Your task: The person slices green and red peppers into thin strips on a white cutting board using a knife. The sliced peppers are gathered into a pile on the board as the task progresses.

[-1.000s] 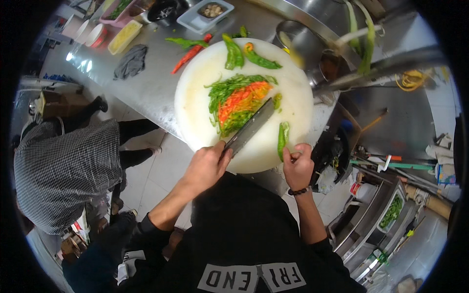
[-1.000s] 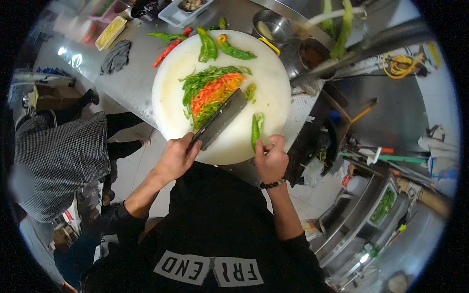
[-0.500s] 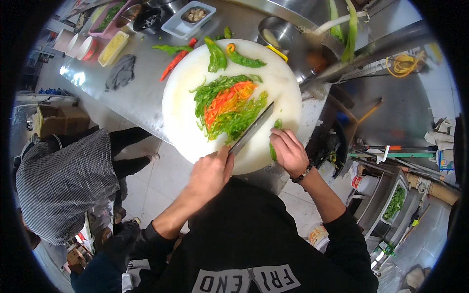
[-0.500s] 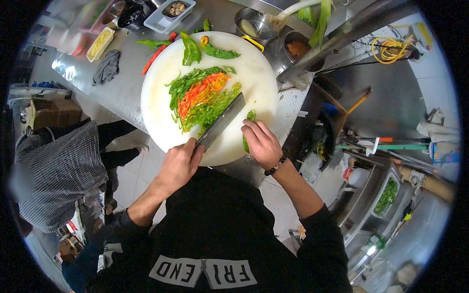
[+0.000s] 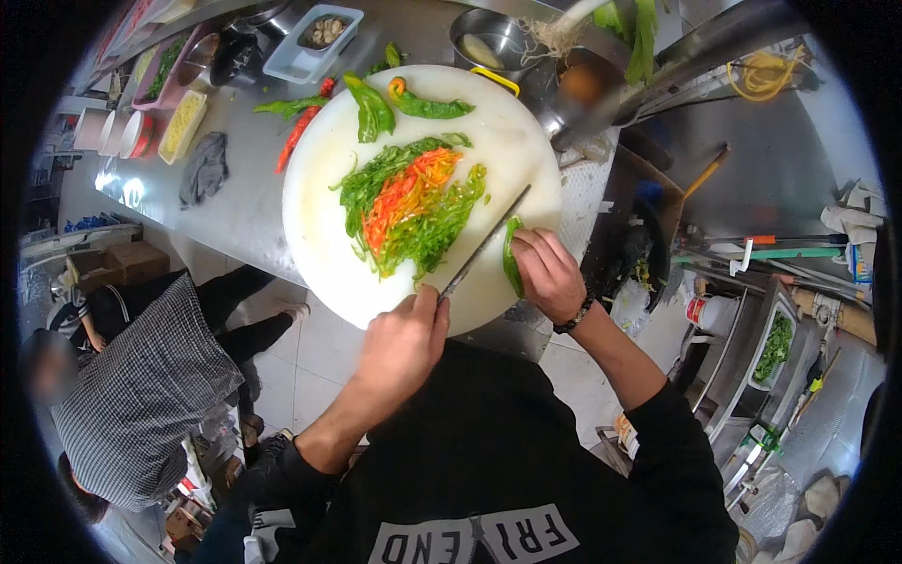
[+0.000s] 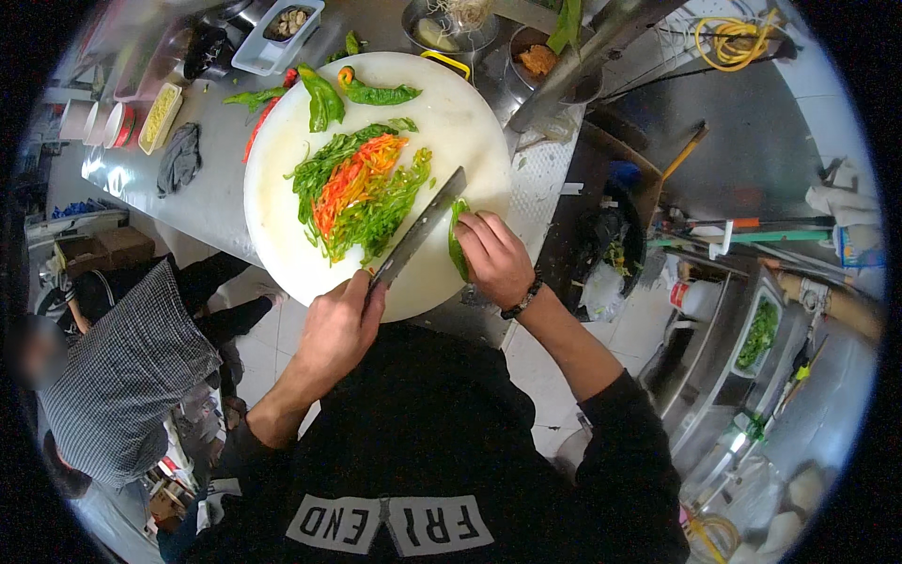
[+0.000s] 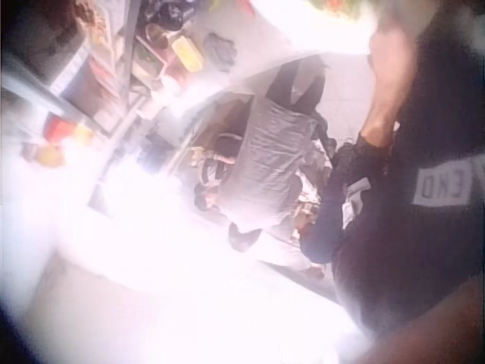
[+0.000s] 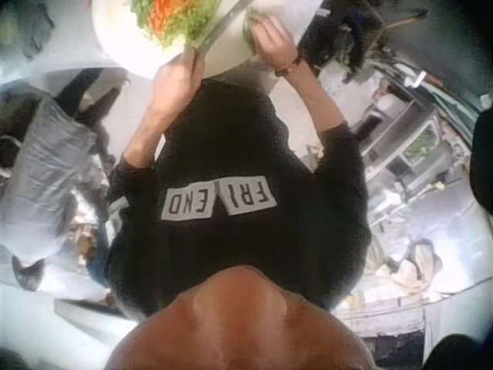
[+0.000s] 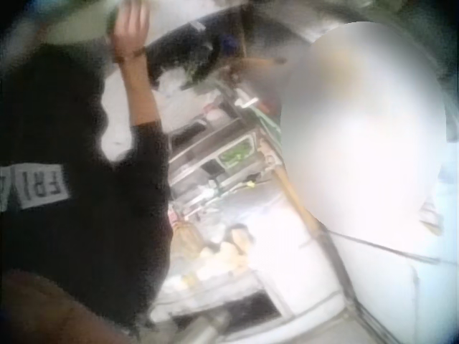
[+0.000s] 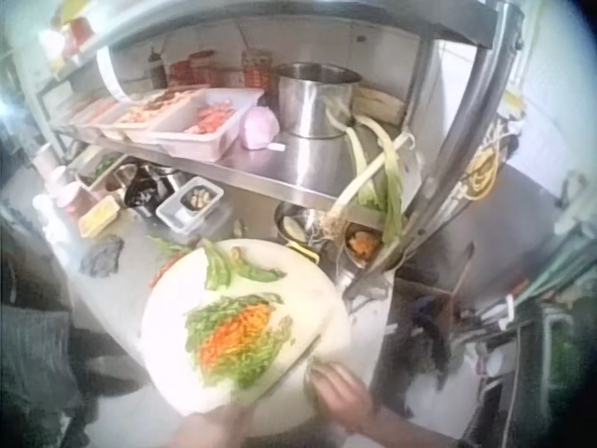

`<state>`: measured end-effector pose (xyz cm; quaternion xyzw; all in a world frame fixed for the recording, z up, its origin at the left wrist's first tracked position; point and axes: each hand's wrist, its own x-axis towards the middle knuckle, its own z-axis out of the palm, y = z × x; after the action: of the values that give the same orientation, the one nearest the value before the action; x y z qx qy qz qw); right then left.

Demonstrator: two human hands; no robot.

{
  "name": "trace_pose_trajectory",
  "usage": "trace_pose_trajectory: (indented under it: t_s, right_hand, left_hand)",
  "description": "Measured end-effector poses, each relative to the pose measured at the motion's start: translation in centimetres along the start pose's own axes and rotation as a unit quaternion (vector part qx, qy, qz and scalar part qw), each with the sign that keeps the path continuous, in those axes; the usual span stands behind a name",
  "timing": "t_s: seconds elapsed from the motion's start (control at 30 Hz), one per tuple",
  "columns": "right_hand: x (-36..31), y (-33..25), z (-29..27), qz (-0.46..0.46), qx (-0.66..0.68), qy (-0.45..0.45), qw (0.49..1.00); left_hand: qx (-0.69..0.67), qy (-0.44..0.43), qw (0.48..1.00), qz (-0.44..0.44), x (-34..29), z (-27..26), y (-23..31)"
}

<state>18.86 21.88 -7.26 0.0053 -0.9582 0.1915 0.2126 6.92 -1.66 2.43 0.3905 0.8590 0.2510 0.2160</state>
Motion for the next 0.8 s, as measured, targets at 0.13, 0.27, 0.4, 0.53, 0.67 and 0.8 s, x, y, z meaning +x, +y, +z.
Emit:
trace_pose_trajectory:
  t_s: [0.13,0.27,0.4,0.53,0.67,0.8]
  right_hand:
    - [-0.3,0.4,0.2,-0.023,0.002,-0.009,1.0]
    - [0.1,0.4,0.4,0.006,0.055,-0.02,0.998]
    - [0.3,0.5,-0.2,0.046,0.106,-0.028,0.993]
    - [0.1,0.6,-0.2,0.053,0.11,-0.027,0.992]
    - [0.1,0.6,0.1,0.048,0.101,-0.019,0.994]
    - [-0.2,0.4,0.1,0.055,0.101,-0.016,0.993]
  left_hand:
    - [0.031,-0.014,0.999,0.026,0.2,0.0,0.5]
    - [0.049,-0.056,0.997,0.013,0.9,0.3,1.0]
    - [0.067,-0.034,0.996,0.038,2.5,1.7,0.8]
    - [0.058,-0.046,0.997,0.037,2.1,-0.8,1.8]
    - [0.059,-0.064,0.995,0.042,2.6,1.0,0.9]
    - [0.045,-0.038,0.997,0.05,3.7,1.3,1.1]
